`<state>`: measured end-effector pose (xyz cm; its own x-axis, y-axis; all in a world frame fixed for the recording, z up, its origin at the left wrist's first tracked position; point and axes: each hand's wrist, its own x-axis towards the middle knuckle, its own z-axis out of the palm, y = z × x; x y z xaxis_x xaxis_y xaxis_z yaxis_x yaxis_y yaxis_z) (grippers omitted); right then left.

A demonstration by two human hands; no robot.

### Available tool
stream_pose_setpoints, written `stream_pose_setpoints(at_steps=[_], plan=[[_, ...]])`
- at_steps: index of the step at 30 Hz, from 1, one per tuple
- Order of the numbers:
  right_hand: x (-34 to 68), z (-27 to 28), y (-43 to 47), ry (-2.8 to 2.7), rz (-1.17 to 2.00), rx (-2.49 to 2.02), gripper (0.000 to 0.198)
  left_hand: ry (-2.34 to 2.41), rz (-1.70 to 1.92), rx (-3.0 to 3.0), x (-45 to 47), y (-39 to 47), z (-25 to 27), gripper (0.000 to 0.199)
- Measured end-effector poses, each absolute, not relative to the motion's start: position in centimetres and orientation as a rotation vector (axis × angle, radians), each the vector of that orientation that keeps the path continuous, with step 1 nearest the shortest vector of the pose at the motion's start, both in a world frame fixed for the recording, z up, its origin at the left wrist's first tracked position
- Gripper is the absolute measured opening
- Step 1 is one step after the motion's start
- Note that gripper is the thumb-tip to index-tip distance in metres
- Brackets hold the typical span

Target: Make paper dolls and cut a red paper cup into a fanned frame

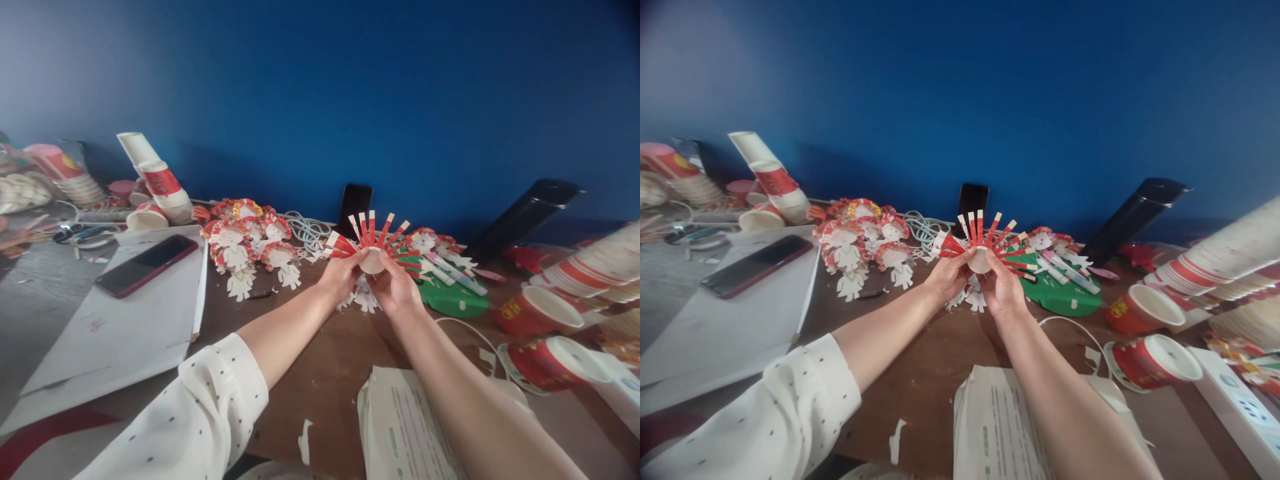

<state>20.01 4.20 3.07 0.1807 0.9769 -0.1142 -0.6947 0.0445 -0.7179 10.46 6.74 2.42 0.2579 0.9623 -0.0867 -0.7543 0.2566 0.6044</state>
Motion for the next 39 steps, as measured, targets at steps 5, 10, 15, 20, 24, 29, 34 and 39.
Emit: stream_pose_setpoints(at_steps=[5, 10, 15, 20, 24, 29, 34, 39], plan=[[19.93, 2.94, 4.41, -0.393, 1.282, -0.757, 0.019, 0.534, 1.259, 0.487, 10.58, 6.94, 1.91, 0.028], [20.13, 2.65, 4.63, -0.399, 1.288, -0.782, 0.019, 0.584, 1.275, 0.468, 10.65, 6.87, 1.85, 0.027], [20.27, 2.47, 4.74, -0.419, 1.296, -0.782, 0.023, 0.601, 1.273, 0.456, 10.6, 6.98, 1.77, 0.025], [20.28, 2.59, 4.72, -0.409, 1.229, -0.821, 0.023, 0.598, 1.237, 0.481, 10.51, 6.95, 1.65, 0.026], [20.2, 2.76, 4.66, -0.425, 1.213, -0.816, 0.022, 0.552, 1.261, 0.506, 10.54, 6.81, 1.82, 0.026], [20.42, 2.92, 4.63, -0.4, 1.357, -0.761, 0.019, 0.628, 1.288, 0.339, 10.5, 7.35, 1.99, 0.01], [20.43, 2.86, 4.62, -0.431, 1.399, -0.753, 0.026, 0.618, 1.319, 0.24, 10.39, 7.56, 2.31, 0.005], [19.92, 2.38, 4.71, -0.376, 1.353, -0.778, 0.006, 0.62, 1.362, 0.233, 10.4, 7.34, 2.37, 0.01]])
